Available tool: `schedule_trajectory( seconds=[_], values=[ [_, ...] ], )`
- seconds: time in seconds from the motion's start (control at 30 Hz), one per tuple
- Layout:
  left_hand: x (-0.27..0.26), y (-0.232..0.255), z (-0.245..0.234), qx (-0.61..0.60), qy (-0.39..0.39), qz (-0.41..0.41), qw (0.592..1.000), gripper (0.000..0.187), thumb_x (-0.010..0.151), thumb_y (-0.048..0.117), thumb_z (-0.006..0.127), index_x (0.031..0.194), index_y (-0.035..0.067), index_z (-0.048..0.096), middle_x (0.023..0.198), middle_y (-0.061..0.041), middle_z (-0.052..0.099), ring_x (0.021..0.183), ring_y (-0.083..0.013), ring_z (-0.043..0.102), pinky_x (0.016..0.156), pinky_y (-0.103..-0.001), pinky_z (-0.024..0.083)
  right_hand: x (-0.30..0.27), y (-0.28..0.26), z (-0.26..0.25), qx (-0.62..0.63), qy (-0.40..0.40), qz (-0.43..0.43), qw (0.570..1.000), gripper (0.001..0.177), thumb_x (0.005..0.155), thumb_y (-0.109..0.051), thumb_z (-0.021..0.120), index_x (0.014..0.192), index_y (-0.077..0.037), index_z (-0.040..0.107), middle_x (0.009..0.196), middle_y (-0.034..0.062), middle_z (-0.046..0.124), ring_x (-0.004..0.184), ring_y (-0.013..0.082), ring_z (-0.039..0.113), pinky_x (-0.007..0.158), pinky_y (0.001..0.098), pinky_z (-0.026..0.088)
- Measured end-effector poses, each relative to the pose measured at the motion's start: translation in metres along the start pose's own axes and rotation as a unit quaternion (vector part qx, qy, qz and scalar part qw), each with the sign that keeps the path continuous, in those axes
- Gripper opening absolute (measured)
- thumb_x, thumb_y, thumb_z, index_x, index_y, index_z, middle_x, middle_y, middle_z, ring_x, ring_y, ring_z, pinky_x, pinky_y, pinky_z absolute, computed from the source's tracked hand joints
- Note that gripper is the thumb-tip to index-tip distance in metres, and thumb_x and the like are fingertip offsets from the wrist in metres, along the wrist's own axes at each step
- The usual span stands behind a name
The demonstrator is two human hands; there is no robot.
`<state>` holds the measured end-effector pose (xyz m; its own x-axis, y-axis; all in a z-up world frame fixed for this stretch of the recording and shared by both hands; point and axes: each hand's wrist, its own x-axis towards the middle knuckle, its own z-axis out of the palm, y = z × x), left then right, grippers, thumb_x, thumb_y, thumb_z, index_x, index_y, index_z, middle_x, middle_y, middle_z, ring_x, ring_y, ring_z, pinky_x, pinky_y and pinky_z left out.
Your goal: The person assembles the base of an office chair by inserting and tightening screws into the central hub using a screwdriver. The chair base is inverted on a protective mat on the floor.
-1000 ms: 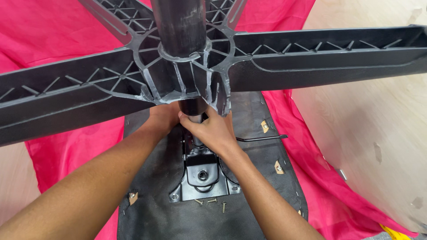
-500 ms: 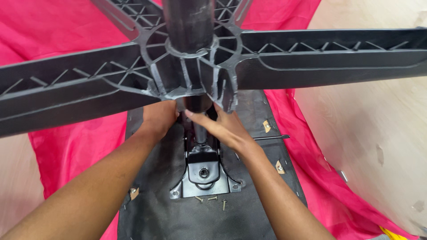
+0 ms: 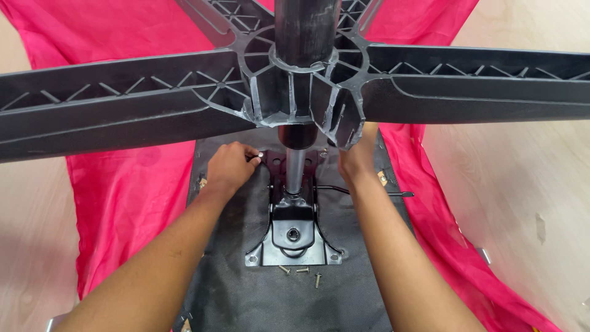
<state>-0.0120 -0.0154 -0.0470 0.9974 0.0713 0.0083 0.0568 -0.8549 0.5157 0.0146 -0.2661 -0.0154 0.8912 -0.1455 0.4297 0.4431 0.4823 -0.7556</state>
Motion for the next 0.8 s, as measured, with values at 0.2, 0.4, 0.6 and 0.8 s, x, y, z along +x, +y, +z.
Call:
schedule_trajectory(
  seconds=[0.2,0.4,0.6,0.8],
  values=[
    [-0.017,-0.005,0.018,0.027,0.017,0.023,0.999,0.044,0.088,0.036,0.073,0.128,0.018,0.071,0.132,-0.007,0.064,0.127,-0.0296,0.053,0.106,-0.042,0.047,0.002,0.042,-0.003,0.043,-0.096,-0.052,0.993,0.038,0.102,-0.012,0.069,0.137,-0.003,0.059,0.135,0.0075,0.064,0.128,0.0177,0.060,0.114,0.0341,0.046],
    [-0.036,-0.005,0.029,0.100,0.006,0.079,0.992,0.060,0.091,0.036,0.068,0.147,0.020,0.053,0.147,-0.008,0.048,0.136,-0.0311,0.044,0.104,-0.046,0.047,-0.005,0.089,-0.020,-0.047,-0.144,0.107,0.983,0.034,0.108,-0.025,0.058,0.132,-0.002,0.066,0.126,0.0081,0.068,0.118,0.0158,0.060,0.105,0.0308,0.047],
    [-0.042,0.007,0.024,0.104,-0.050,0.022,0.993,0.066,0.093,0.038,0.066,0.152,0.021,0.042,0.157,-0.004,0.036,0.145,-0.0272,0.034,0.109,-0.045,0.045,-0.005,0.109,-0.023,-0.258,-0.075,0.185,0.945,0.036,0.104,-0.032,0.054,0.121,-0.004,0.069,0.106,0.0079,0.073,0.096,0.0174,0.066,0.082,0.0345,0.051],
    [-0.043,0.012,0.023,0.093,-0.046,0.006,0.995,0.069,0.093,0.037,0.067,0.154,0.019,0.038,0.158,-0.004,0.036,0.147,-0.0267,0.032,0.110,-0.045,0.044,0.016,0.126,-0.029,-0.262,-0.115,0.286,0.915,0.031,0.101,-0.022,0.057,0.124,-0.003,0.067,0.105,0.0116,0.072,0.093,0.0192,0.066,0.081,0.0385,0.054]
  ],
)
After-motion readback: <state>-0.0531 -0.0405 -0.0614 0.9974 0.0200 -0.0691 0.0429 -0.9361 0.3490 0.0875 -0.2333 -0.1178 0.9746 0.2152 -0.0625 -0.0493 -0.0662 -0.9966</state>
